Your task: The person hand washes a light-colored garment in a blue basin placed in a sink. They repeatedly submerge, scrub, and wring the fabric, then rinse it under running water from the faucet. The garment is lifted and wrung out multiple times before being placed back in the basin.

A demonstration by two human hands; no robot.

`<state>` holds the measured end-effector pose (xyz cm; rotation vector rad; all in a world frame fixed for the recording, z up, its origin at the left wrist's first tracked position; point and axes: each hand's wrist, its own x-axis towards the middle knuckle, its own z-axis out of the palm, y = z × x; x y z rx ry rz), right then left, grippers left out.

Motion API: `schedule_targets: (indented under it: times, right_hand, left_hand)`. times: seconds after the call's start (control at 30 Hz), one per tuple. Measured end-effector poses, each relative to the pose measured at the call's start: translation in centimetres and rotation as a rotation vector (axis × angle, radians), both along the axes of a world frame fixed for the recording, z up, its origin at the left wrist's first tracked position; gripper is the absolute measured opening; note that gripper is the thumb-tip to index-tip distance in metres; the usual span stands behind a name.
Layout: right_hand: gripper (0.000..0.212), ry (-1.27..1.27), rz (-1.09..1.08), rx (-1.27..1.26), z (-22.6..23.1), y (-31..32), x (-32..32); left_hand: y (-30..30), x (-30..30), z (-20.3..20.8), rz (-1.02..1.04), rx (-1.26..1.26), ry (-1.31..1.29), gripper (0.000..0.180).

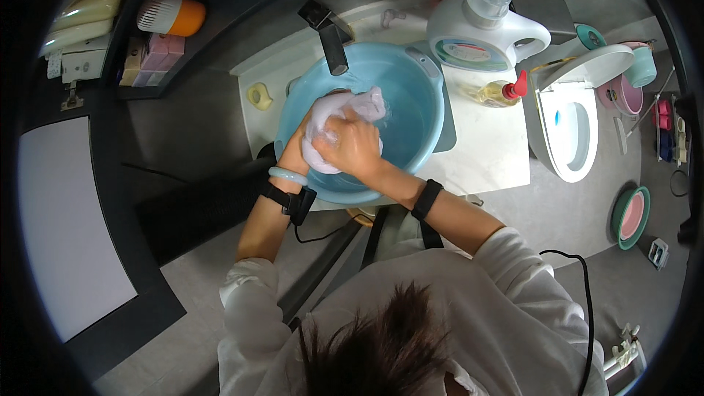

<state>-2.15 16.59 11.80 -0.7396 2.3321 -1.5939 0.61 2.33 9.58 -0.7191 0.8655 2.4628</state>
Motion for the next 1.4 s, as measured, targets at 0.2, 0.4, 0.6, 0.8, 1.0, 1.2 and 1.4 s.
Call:
schedule_targets:
  times: [0.2,0.4,0.6,0.8,1.0,1.2,1.4]
  right_hand:
    - [0.037,-0.336,0.185,0.269,-1.2,0.6,-3.0]
    - [0.044,-0.379,0.239,0.509,-6.7,1.7,-7.2]
    - [0.037,-0.369,0.222,0.423,-9.2,3.0,-9.6]
    - [0.025,-0.385,0.148,0.197,-6.4,4.7,-9.1]
    - [0.022,-0.441,0.184,0.029,-5.4,5.8,-9.0]
    - [0.022,-0.506,0.214,-0.02,-5.4,6.1,-9.4]
    - [0.022,-0.553,0.24,-0.004,-5.5,5.9,-9.6]
  left_hand:
    - [-2.0,0.9,-6.8,0.114,-0.011,-0.09,0.042]
    - [-2.9,-1.1,-5.6,-0.141,-0.688,-0.443,0.046]
    - [-4.3,-3.8,-7.5,-0.457,-1.145,-0.636,0.074]
    - [-0.9,-6.6,-10.4,-1.205,-1.741,-0.103,0.066]
    - [4.3,-7.6,-11.6,-1.325,-1.835,-0.277,0.057]
    - [3.6,-8.3,-12.1,-1.501,-1.615,-0.091,0.062]
    - [4.8,-6.6,-11.1,-1.199,-1.856,-0.048,0.06]
